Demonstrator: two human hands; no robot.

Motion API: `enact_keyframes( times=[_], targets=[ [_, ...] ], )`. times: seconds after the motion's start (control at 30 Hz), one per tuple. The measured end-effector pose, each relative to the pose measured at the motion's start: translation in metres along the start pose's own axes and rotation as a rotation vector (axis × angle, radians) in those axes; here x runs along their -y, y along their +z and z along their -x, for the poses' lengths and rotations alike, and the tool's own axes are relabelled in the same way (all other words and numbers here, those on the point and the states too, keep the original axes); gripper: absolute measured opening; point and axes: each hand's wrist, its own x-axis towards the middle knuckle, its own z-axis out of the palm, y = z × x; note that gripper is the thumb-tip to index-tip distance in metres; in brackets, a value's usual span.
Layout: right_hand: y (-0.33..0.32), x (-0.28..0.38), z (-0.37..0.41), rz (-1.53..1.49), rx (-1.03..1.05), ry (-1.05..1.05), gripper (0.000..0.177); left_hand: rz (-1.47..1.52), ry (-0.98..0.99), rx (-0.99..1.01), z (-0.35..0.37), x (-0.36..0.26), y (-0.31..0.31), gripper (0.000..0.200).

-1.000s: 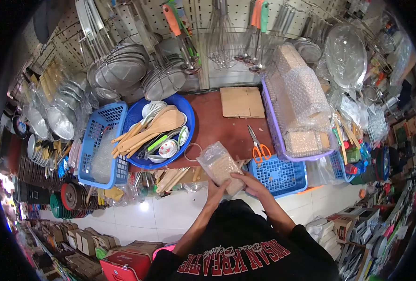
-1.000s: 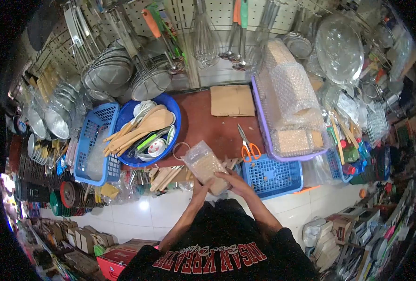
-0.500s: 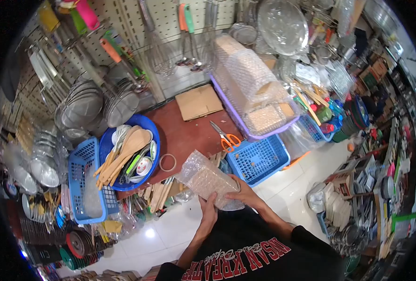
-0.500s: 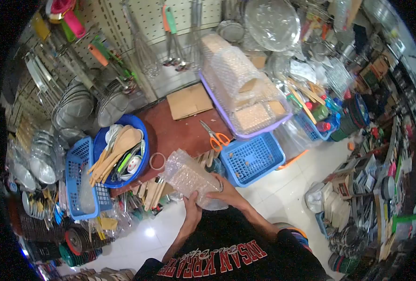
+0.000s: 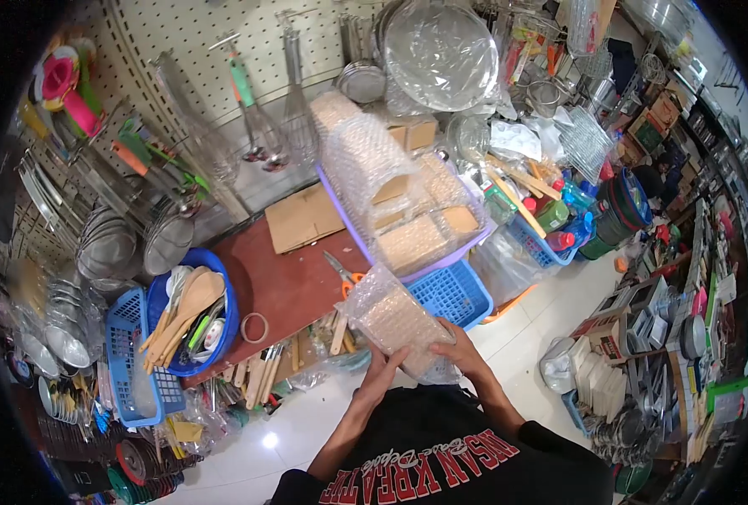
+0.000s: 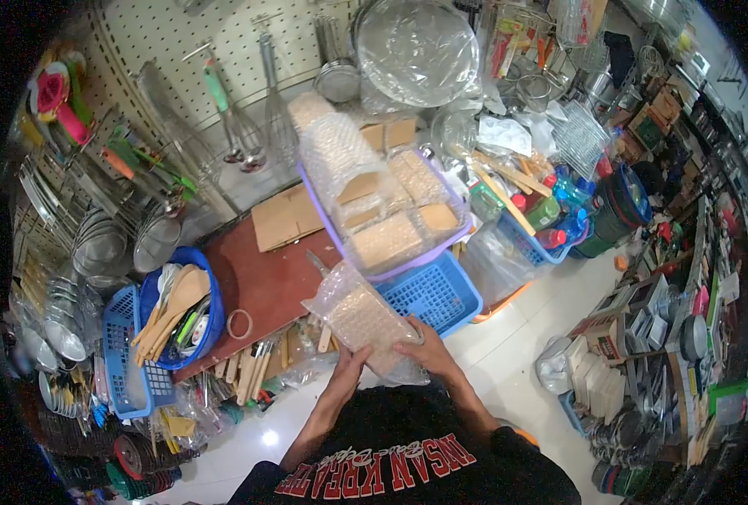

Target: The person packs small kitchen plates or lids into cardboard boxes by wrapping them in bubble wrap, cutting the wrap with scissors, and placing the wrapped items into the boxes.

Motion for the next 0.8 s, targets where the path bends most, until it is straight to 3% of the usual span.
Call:
enact_keyframes(
  times=[0.2, 0.33, 0.57, 0.63, 0.7, 0.8],
  targets=[
    [-0.100, 0.036, -0.018, -0.050, -0.125, -0.021, 0.060, -0.226, 0.198, 0.151, -0.075, 0.001, 0.084, 0.097],
    [-0.152, 0.067, -0.051, -0.064, -0.168, -0.083, 0.057, -0.522, 0.433, 0.092, -0.112, -0.024, 0.144, 0.109],
    [-0.178, 0.161, -0.113, -0.148, -0.187, -0.147, 0.053, -0.585, 0.544, 0.020, -0.209, -0.034, 0.176, 0.092],
    [-0.184, 0.180, -0.132, 0.011, -0.197, -0.070, 0.054, -0.503, 0.472, -0.013, -0.223, -0.054, 0.186, 0.088],
    [-0.196, 0.181, -0.165, 0.281, -0.248, -0.024, 0.057, -0.593, 0.566, -0.095, -0.244, -0.060, 0.183, 0.084],
    [-0.191, 0.189, -0.194, 0.417, -0.163, -0.011, 0.073, -0.589, 0.621, -0.208, -0.260, -0.067, 0.177, 0.075]
  ],
)
